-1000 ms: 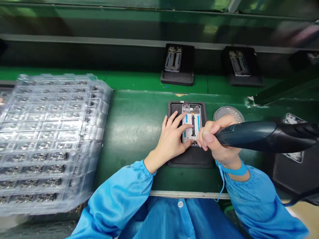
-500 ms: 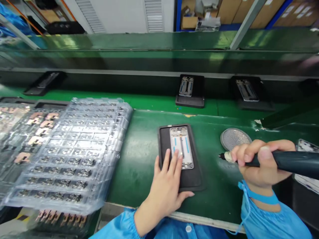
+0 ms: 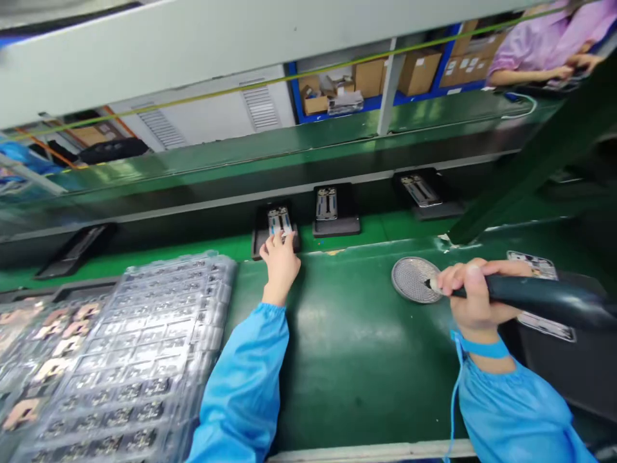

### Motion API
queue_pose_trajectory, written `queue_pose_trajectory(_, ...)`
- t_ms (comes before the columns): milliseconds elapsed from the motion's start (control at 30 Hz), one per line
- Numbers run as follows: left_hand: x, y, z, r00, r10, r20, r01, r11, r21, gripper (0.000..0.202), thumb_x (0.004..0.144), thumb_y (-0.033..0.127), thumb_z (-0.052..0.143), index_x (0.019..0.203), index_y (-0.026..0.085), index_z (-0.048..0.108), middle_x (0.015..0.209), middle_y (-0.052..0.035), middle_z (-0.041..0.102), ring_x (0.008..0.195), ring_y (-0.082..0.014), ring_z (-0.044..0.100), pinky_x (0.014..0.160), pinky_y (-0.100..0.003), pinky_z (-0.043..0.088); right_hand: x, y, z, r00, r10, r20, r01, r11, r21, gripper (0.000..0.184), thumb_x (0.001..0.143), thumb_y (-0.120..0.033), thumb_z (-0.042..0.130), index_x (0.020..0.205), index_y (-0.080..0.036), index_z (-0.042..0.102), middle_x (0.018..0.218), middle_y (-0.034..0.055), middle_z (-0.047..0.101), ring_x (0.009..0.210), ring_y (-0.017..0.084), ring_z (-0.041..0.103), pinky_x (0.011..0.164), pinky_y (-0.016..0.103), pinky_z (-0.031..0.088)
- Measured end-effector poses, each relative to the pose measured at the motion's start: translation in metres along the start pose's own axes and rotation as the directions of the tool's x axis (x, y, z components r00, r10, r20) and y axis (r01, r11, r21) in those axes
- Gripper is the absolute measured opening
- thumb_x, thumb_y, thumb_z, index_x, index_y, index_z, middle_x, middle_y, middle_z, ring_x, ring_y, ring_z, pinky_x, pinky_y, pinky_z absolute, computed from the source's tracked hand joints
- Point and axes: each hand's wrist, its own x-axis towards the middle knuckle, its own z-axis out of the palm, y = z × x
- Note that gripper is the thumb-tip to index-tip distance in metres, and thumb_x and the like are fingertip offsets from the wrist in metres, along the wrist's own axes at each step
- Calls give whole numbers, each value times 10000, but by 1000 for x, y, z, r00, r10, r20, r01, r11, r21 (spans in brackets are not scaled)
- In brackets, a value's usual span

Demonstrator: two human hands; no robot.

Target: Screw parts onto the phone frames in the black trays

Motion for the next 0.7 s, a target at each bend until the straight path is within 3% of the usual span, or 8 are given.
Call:
queue_pose_trajectory(67, 19, 22, 3, 997, 73, -11, -73, 997, -26, 541, 1224, 519, 883, 1647, 200, 772, 1665, -156, 774, 1454, -333, 813, 1238, -577, 747, 9, 6, -5, 997, -72, -25, 70, 995, -73, 552, 1030, -562, 1084, 1052, -303, 597, 694, -109, 632, 463, 146, 576, 496, 308, 588)
queue_pose_trajectory(200, 38, 56, 10, 982, 186, -18, -187, 980, -73, 527, 1232, 474, 878, 1655, 181, 761, 1653, -166, 777, 1422, -316, 821, 1214, -570, 750, 18, 14, -10, 999, 52, 5, -51, 992, -116, 567, 1048, -626, 1071, 1076, -302, 606, 664, -111, 617, 457, 151, 575, 472, 294, 576)
queue_pose_trajectory(400, 39, 72, 12, 975, 220, -23, -221, 971, -94, 547, 1227, 493, 884, 1660, 184, 758, 1661, -163, 772, 1430, -318, 817, 1221, -572, 748, 17, 17, -13, 989, 142, 43, -137, 986, -100, 576, 1046, -623, 1081, 1103, -305, 604, 648, -124, 617, 446, 132, 553, 475, 269, 573)
queue_pose_trajectory(500, 18, 67, 15, 979, 205, -18, -206, 973, -102, 312, 1249, 357, 812, 1510, 187, 802, 1588, -177, 793, 1428, -346, 781, 1255, -601, 684, 16, 14, -14, 984, 170, 46, -165, 982, -89, 561, 1045, -587, 1088, 1110, -299, 611, 654, -125, 622, 452, 124, 554, 494, 264, 589)
queue_pose_trajectory(567, -8, 57, 19, 974, 225, -10, -224, 967, -118, 143, 1242, 209, 704, 1342, 206, 807, 1466, -175, 818, 1397, -368, 749, 1259, -619, 605, 16, 12, -14, 982, 182, 57, -178, 981, -73, 544, 1047, -561, 1088, 1111, -296, 618, 656, -126, 625, 449, 120, 556, 497, 260, 587)
queue_pose_trajectory(700, -82, 28, 29, 931, 362, -47, -365, 914, -179, 179, 1204, 137, 637, 1232, 244, 778, 1257, -119, 831, 1267, -350, 727, 1170, -540, 526, 15, 9, -14, 978, 187, 91, -182, 982, -56, 521, 1053, -532, 1085, 1106, -299, 622, 660, -129, 625, 443, 119, 558, 479, 251, 569)
